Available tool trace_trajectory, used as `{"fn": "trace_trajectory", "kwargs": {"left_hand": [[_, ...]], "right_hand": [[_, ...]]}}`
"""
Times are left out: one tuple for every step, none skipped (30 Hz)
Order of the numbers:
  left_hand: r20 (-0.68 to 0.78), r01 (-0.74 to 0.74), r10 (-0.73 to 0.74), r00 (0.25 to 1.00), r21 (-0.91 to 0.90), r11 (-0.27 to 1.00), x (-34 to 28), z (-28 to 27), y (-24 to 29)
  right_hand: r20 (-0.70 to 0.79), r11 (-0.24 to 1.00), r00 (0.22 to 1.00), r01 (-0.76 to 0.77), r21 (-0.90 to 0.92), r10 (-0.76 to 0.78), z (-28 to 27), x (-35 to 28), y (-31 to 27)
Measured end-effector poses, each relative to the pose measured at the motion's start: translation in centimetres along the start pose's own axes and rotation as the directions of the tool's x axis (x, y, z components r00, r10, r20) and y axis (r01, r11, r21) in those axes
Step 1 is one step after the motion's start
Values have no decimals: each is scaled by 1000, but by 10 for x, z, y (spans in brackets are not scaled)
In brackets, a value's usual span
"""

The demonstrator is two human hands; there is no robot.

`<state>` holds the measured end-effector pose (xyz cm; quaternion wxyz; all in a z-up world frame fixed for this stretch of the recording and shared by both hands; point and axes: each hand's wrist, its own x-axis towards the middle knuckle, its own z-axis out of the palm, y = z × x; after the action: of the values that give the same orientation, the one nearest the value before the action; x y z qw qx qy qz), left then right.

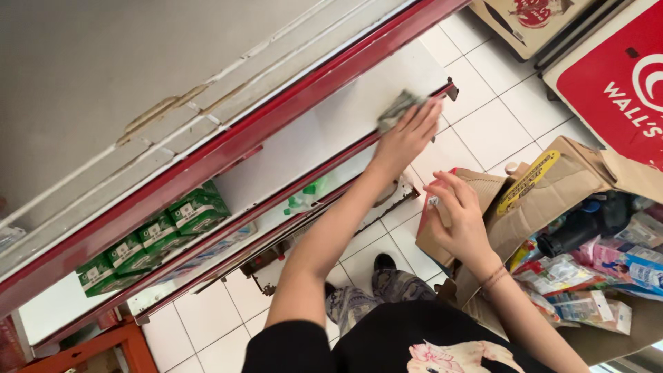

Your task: The person sprays a cleaning solution onto a cloth and wipes the metal edges of a refrigerated display shelf. They then use a handheld barcode scanner to scan items from a cardboard box and place them onto the shelf.

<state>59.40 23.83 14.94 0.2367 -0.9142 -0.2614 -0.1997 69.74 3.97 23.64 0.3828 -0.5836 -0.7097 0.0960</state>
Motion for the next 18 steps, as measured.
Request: {"fn": "trace_trajectory", "kwargs": {"left_hand": [[-6,23,-23,1000,-23,999,-17,-8,-5],[-24,29,-28,999,39,999,-35,-15,-9],[-42,35,-31,999,101,994,-54,-24,-14],[14,41,-42,999,86,995,-76,-34,-19],[70,47,-52,996,72,996,-99,-44,-25],[63,43,-48,997,87,995,-120,-55,-32],[56,38,-44,997,103,994,-140,-65,-39],[51,41,-48,998,120,992,-158,-73,-43],[35,55,-59,998,111,992,-175,-80,-48],[22,73,-76,997,106,992,-194,-88,-53],[9,90,-92,996,102,991,-211,-96,-57],[18,109,-110,994,85,990,-229,-104,-60],[26,127,-129,991,68,990,-246,-113,-64],[34,147,-148,988,50,988,-263,-121,-67],[48,167,-168,985,35,985,-278,-130,-70],[62,185,-186,981,19,983,-293,-138,-74],[75,204,-203,976,2,979,-308,-146,-78],[105,223,-222,969,4,975,-322,-154,-81]], "right_hand": [[2,1000,1000,-1,-4,1,1,3,0],[23,1000,999,-23,13,23,4,6,-1],[44,999,998,-46,29,44,9,12,-1],[68,997,996,-66,44,63,13,18,-1],[52,999,999,-9,36,7,19,22,-3],[39,998,998,55,32,-57,28,29,-7],[26,992,992,119,27,-120,37,36,-12],[43,986,986,162,46,-163,47,41,-19],[59,977,977,203,65,-207,58,46,-27],[76,964,964,248,91,-255,69,50,-37],[102,956,954,272,108,-283,78,53,-47],[129,946,941,297,131,-314,89,54,-59],[155,934,926,322,153,-345,99,54,-71],[166,921,911,353,165,-378,108,53,-82],[175,907,894,382,178,-411,118,51,-94],[183,893,878,409,190,-441,127,48,-106],[197,880,863,425,210,-464,136,45,-117],[211,869,849,439,228,-484,142,41,-127]]}}
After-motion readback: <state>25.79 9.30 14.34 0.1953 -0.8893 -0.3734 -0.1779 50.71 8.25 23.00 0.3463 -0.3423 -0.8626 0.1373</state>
